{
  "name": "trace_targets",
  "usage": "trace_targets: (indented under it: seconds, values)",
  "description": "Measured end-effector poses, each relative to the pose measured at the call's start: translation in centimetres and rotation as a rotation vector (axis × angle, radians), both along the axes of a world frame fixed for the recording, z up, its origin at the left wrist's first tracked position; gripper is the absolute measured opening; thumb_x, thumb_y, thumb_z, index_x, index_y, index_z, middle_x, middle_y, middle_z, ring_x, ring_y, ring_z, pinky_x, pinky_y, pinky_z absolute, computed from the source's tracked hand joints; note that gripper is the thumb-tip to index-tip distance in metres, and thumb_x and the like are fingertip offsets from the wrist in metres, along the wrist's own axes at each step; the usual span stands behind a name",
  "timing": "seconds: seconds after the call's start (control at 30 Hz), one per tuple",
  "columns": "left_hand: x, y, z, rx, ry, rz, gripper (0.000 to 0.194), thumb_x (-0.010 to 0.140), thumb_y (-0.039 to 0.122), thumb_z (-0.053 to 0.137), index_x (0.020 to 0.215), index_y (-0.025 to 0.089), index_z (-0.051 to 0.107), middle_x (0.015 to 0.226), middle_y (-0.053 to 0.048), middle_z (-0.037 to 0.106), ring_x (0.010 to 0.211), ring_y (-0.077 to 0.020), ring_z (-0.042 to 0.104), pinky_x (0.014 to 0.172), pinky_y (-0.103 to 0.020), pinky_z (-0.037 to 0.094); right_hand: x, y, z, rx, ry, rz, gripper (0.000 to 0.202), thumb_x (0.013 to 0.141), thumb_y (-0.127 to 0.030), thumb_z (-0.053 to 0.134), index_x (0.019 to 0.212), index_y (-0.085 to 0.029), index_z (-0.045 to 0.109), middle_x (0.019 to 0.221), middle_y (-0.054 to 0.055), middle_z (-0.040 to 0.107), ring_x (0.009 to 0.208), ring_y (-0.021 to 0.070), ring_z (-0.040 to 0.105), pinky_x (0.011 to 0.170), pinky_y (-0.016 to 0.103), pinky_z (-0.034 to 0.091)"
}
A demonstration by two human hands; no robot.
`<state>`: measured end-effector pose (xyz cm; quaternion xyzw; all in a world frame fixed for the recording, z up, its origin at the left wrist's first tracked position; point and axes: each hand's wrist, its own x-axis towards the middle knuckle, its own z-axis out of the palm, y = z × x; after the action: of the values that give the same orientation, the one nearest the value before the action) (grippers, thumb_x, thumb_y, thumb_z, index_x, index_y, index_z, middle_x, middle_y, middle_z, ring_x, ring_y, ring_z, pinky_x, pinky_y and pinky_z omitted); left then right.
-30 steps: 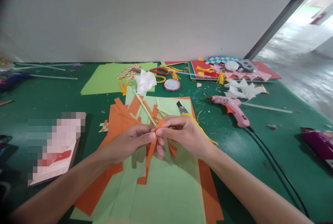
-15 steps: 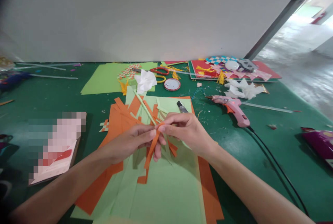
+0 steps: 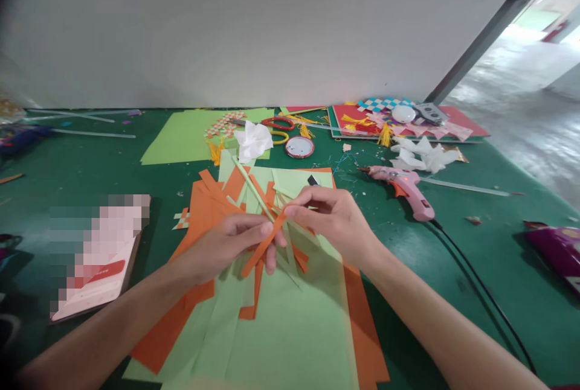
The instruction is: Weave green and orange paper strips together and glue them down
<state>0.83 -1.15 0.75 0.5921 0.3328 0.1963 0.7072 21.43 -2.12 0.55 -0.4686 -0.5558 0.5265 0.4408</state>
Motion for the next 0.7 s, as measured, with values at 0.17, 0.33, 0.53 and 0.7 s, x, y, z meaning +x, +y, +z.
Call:
trace_targets:
  seconds: [0.17, 0.33, 0.53, 0.7]
  values:
    - [0.15, -0.24, 0.33, 0.049, 0.058, 0.08, 0.038, 0.095, 0.046, 0.048, 0.084, 0.017, 0.071, 0.071, -0.003, 0.071, 0.069, -0.0148, 0.066, 0.071, -0.026, 0.048, 0.95, 0.59, 0.17, 0.002, 0.049, -0.182, 0.02, 0.079, -0.031, 0.072, 0.066, -0.02, 0.062, 0.06, -0.002, 0.052, 0.054, 0.0099, 0.041, 0.047, 0.026, 0.028]
    - [0.25, -0.25, 0.3, 0.072, 0.089, 0.127, 0.034, 0.09, 0.047, 0.056, 0.079, 0.018, 0.07, 0.074, -0.003, 0.072, 0.067, -0.014, 0.066, 0.064, -0.023, 0.048, 1.04, 0.71, 0.55, 0.016, 0.083, -0.215, 0.02, 0.079, -0.027, 0.071, 0.063, -0.021, 0.06, 0.059, -0.001, 0.051, 0.055, 0.0109, 0.044, 0.046, 0.026, 0.027]
    - [0.41, -0.4, -0.09, 0.102, 0.129, 0.179, 0.031, 0.089, 0.043, 0.058, 0.074, 0.017, 0.066, 0.065, -0.001, 0.069, 0.06, -0.0125, 0.065, 0.055, -0.02, 0.047, 0.89, 0.6, 0.62, 0.022, 0.057, -0.239, 0.021, 0.078, -0.029, 0.071, 0.062, -0.021, 0.059, 0.059, -0.001, 0.05, 0.054, 0.0111, 0.042, 0.046, 0.026, 0.03]
    - [0.47, -0.42, -0.23, 0.141, 0.148, 0.205, 0.031, 0.09, 0.043, 0.056, 0.074, 0.018, 0.064, 0.063, -0.001, 0.067, 0.058, -0.0118, 0.065, 0.05, -0.019, 0.043, 1.0, 0.73, 0.76, 0.034, 0.063, -0.288, 0.02, 0.077, -0.029, 0.071, 0.063, -0.022, 0.059, 0.059, -0.001, 0.05, 0.054, 0.0118, 0.044, 0.046, 0.027, 0.031]
